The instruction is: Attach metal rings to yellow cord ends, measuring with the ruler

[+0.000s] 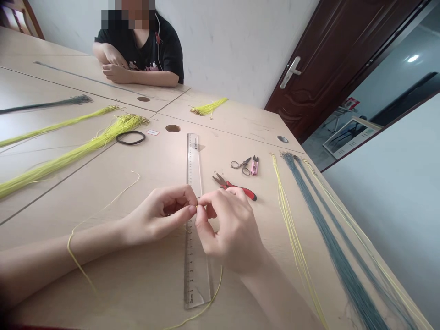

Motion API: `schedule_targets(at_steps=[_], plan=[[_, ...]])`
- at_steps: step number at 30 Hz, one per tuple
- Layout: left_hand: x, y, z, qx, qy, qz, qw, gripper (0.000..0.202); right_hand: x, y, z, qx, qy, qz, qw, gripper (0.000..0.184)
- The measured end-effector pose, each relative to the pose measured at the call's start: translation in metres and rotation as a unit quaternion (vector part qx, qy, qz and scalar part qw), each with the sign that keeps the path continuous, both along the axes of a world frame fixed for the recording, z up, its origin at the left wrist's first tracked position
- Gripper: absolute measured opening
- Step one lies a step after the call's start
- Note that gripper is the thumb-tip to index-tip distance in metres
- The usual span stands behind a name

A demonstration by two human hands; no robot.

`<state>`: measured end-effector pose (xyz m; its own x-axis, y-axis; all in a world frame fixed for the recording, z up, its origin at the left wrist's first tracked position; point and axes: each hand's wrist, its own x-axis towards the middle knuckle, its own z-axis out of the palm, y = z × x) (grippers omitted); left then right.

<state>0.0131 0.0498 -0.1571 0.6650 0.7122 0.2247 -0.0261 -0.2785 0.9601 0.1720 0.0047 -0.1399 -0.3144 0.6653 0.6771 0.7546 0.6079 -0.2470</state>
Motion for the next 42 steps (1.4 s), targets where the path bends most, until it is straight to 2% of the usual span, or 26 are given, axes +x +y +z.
schedule_targets(at_steps=[14,33,42], plan=[[-0.0006,0.002,0.0005,-0.027,0.069,-0.011,0.997,0.018,0.0016,0.0025,-0.0066,0.005,-0.037,-0.019,0.999,0.008],[0.001,0.002,-0.0011,0.013,0.058,0.028,0.998,0.016,0.0016,0.005,-0.0057,0.002,-0.033,-0.035,0.999,0.007],[0.0,0.0019,-0.0039,0.066,0.092,0.055,0.992,0.018,0.0024,0.0012,-0.0057,-0.128,0.051,-0.044,0.99,0.003]])
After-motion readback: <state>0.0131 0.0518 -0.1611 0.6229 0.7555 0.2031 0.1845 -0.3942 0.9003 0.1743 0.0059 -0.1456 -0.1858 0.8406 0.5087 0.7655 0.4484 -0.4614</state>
